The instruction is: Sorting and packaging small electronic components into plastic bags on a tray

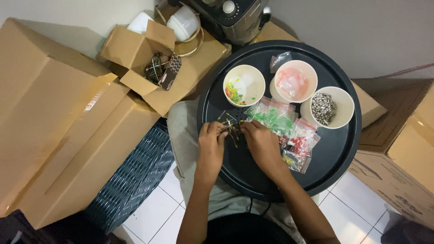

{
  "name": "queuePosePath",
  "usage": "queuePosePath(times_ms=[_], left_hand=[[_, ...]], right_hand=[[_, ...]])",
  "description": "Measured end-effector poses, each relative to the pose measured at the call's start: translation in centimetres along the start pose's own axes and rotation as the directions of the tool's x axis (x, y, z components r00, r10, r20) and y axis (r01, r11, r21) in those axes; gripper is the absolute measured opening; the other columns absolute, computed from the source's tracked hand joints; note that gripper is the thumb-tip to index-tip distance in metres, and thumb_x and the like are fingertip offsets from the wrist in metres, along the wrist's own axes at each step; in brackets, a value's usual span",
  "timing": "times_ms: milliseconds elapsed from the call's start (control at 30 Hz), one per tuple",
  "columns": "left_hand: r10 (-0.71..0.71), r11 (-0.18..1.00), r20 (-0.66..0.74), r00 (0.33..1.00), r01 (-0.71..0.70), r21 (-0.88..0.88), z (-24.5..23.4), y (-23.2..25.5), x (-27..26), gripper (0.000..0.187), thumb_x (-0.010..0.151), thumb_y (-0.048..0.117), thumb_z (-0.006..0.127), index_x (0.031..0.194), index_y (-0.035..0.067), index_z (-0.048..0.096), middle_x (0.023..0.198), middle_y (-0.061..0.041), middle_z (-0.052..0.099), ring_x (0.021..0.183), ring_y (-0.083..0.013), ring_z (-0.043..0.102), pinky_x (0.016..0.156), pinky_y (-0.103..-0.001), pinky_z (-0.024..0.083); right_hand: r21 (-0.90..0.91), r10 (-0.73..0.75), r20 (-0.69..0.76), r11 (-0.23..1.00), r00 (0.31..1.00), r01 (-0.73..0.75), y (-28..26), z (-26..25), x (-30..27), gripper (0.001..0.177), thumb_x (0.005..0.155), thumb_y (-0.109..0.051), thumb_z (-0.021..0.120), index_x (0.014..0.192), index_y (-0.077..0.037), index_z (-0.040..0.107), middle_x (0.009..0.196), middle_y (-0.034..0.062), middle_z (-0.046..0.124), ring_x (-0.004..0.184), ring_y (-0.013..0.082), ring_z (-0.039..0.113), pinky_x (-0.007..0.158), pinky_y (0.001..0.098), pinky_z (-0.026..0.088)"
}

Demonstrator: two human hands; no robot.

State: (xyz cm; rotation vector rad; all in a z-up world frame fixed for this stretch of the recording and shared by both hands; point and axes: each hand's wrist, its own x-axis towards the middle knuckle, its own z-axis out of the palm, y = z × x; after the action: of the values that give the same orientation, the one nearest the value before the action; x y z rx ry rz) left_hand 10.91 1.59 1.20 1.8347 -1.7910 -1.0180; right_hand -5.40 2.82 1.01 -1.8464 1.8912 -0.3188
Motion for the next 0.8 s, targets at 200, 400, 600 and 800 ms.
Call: queuePosePath(times_ms=[200,400,600,800], left_hand=[[0.018,0.958,0.146,0.989,-0.059,0.282,-1.0,0.6,-2.3,0.032,0.088,0.000,0.073,0.115,0.014,0.063,0.108,-0.006,0.059,0.101,-0.0223,0.067,0.082,-0.032,0.056],[0.060,0.991,0.101,0.993,-0.071,0.112,-0.7,0.7,-1.9,0.019,0.095,0.000,0.065,0.113,0.005,0.065,0.108,-0.016,0.061,0.102,-0.0330,0.067,0.087,-0.038,0.054],[0.029,0.986,0.264,0.964,-0.071,0.149,0.8,-3.4,-0.8,0.045,0.089,0.051,0.059,0.114,0.013,0.060,0.113,-0.011,0.055,0.100,-0.0264,0.065,0.080,-0.034,0.056],[-0.098,0.966,0.277,0.956,0.024,0.258,1.0,-0.8,-0.6,0.023,0.089,0.018,0.077,0.107,0.016,0.064,0.109,-0.004,0.057,0.097,-0.0182,0.067,0.074,-0.027,0.057]], right_hand=[[-0.085,0.013,0.139,0.996,0.990,-0.001,-0.8,0.7,-1.5,0.016,0.093,-0.028,0.070,0.103,-0.016,0.073,0.099,0.0067,0.073,0.084,0.0334,0.076,0.069,0.0446,0.061],[-0.111,0.040,0.059,0.993,0.997,-0.033,-0.3,2.6,-0.2,0.012,0.096,-0.027,0.068,0.099,-0.016,0.071,0.091,0.0050,0.071,0.078,0.0336,0.075,0.065,0.0443,0.061],[0.026,0.073,0.028,0.997,0.997,-0.074,0.2,2.3,0.0,0.012,0.097,-0.026,0.068,0.100,-0.015,0.072,0.088,0.0067,0.071,0.079,0.0346,0.075,0.065,0.0466,0.061],[-0.059,0.064,0.050,0.996,0.997,-0.061,-0.4,1.0,-0.6,0.012,0.097,-0.023,0.068,0.102,-0.014,0.073,0.091,0.0086,0.072,0.079,0.0296,0.075,0.065,0.0382,0.061]])
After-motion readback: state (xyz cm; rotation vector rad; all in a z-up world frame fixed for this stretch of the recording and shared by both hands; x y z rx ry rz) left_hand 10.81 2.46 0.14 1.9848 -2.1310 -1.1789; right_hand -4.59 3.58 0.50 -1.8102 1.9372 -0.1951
